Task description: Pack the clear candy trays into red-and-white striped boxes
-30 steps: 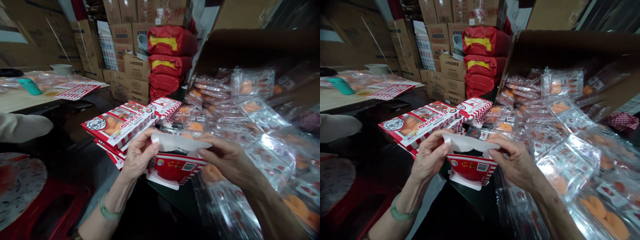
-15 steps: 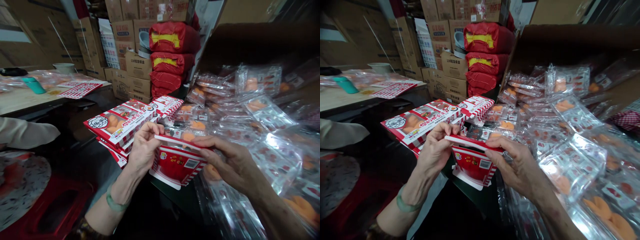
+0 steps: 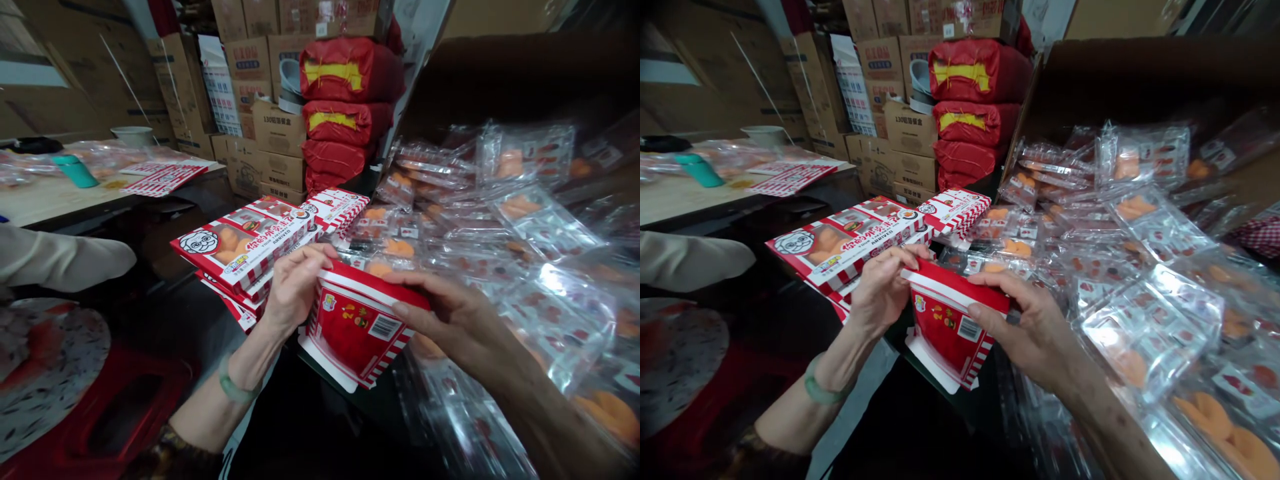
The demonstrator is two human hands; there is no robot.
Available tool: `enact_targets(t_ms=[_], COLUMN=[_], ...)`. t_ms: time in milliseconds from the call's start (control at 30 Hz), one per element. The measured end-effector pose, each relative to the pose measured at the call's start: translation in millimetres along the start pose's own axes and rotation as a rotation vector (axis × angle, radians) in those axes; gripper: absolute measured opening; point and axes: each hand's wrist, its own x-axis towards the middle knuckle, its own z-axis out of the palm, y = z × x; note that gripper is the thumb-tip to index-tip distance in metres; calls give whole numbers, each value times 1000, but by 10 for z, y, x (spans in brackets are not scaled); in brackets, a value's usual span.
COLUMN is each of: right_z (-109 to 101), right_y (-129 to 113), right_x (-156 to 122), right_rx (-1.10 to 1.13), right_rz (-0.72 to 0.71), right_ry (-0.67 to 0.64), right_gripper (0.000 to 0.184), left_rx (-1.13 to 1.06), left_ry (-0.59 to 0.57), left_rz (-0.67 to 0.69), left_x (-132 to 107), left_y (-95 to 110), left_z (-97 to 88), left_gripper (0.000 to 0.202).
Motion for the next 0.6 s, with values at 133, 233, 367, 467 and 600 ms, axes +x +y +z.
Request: enact_targets(t_ms=[133,233,367,467,600], right_z=[91,183,176,100,130], right_y=[95,133,-2,-92,80], right_x=[-105,-147,-122,-18,113], right_rx=[-157,-158,-129,-89,-42], right_rz=[-40,26,-99,-180,-199], right_ry=[52,83,147,178,282], right_gripper=[32,33,25,22,20], left_rx=[188,215,267,343,361], left_ry=[-75,-30,38,-9,-91], left_rz=[-41,-57,110,302,398], left_x=[-60,-172,-219,-59,197], left_y=[-102,-189,-109,3,-88], left_z=[-19,-31,45,127,100], left_gripper=[25,19,15,14,9])
